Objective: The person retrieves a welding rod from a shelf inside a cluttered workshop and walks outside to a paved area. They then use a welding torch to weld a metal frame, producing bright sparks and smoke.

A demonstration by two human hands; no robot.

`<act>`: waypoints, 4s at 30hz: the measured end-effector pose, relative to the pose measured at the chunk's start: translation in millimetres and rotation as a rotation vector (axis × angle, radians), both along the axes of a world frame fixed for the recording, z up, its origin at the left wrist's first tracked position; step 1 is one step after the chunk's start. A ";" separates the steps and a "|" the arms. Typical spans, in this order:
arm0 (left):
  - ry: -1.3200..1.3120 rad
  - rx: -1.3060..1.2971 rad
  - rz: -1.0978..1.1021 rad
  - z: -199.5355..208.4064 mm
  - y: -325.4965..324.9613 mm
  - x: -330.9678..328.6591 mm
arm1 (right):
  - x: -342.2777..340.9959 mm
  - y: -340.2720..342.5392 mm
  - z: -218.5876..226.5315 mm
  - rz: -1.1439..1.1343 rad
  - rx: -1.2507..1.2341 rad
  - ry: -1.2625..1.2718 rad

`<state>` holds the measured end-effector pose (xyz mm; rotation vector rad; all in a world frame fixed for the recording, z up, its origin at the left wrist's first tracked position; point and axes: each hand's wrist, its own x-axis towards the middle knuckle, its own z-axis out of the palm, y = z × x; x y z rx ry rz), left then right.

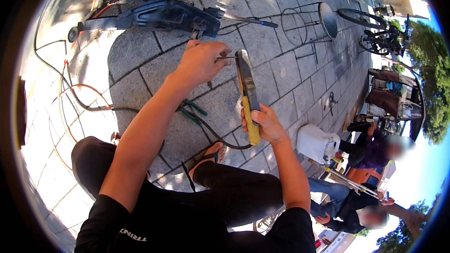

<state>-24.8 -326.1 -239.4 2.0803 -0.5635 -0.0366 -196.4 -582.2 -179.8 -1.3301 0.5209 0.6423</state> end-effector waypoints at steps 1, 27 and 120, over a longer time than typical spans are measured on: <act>-0.121 -0.013 0.077 -7.7 -0.6 -0.8 | 2.1 -0.2 1.4 0.009 -0.027 -0.008; 0.106 -0.950 0.728 95.5 264.8 172.8 | 51.5 133.6 -22.2 0.161 -0.325 -0.250; -0.536 0.149 0.103 70.0 210.1 108.1 | 247.5 224.0 -65.4 0.768 -1.284 -0.862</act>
